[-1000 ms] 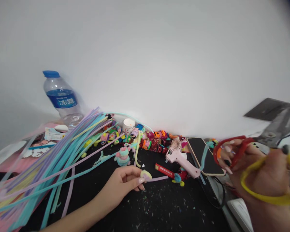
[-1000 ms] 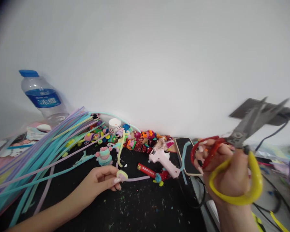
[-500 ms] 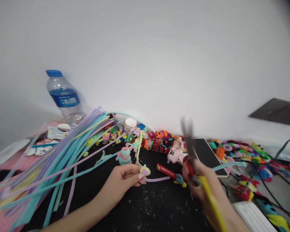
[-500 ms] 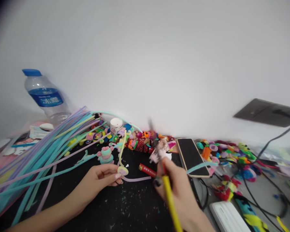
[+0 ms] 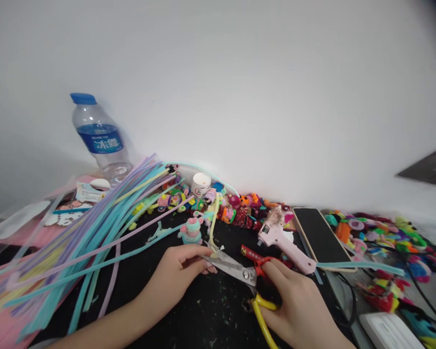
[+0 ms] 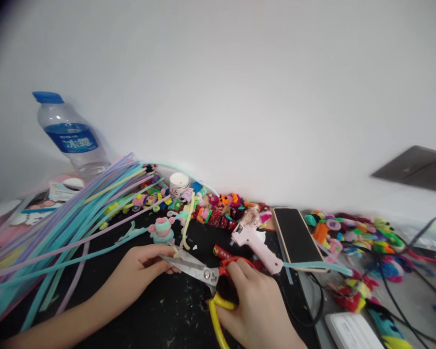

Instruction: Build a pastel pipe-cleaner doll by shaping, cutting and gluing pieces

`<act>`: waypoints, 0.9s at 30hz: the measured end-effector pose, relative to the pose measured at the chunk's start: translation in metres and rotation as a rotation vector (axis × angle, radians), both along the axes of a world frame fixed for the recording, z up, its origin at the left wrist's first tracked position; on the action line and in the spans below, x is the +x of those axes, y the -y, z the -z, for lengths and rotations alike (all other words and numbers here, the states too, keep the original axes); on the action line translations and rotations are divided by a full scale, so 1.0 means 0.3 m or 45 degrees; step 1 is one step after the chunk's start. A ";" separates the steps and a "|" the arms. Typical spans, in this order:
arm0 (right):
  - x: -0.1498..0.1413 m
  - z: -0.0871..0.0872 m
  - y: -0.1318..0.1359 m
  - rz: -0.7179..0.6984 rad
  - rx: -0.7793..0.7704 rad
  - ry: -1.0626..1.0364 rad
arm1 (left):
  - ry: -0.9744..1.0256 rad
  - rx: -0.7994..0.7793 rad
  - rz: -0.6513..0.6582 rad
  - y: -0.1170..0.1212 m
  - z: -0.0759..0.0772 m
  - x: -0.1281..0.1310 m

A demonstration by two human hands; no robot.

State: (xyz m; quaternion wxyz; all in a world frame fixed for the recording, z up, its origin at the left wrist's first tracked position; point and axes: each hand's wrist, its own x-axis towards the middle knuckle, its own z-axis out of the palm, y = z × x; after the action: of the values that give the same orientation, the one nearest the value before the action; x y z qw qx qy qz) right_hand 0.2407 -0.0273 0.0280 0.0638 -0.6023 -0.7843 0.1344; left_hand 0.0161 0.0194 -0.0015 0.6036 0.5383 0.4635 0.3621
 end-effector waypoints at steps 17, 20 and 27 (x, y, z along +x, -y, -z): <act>-0.001 -0.005 -0.002 0.020 -0.014 -0.011 | -0.217 0.271 0.051 0.004 0.009 -0.009; 0.002 -0.005 -0.001 0.021 -0.025 0.004 | -0.199 0.260 0.065 0.004 0.005 -0.008; 0.005 -0.001 -0.002 -0.024 -0.007 0.029 | -0.199 0.244 0.083 0.006 -0.010 -0.005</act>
State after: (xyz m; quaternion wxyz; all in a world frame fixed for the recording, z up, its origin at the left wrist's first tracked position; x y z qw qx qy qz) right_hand 0.2421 -0.0267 0.0284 0.0520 -0.5965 -0.7903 0.1304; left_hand 0.0147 0.0177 0.0015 0.5229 0.6349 0.4547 0.3417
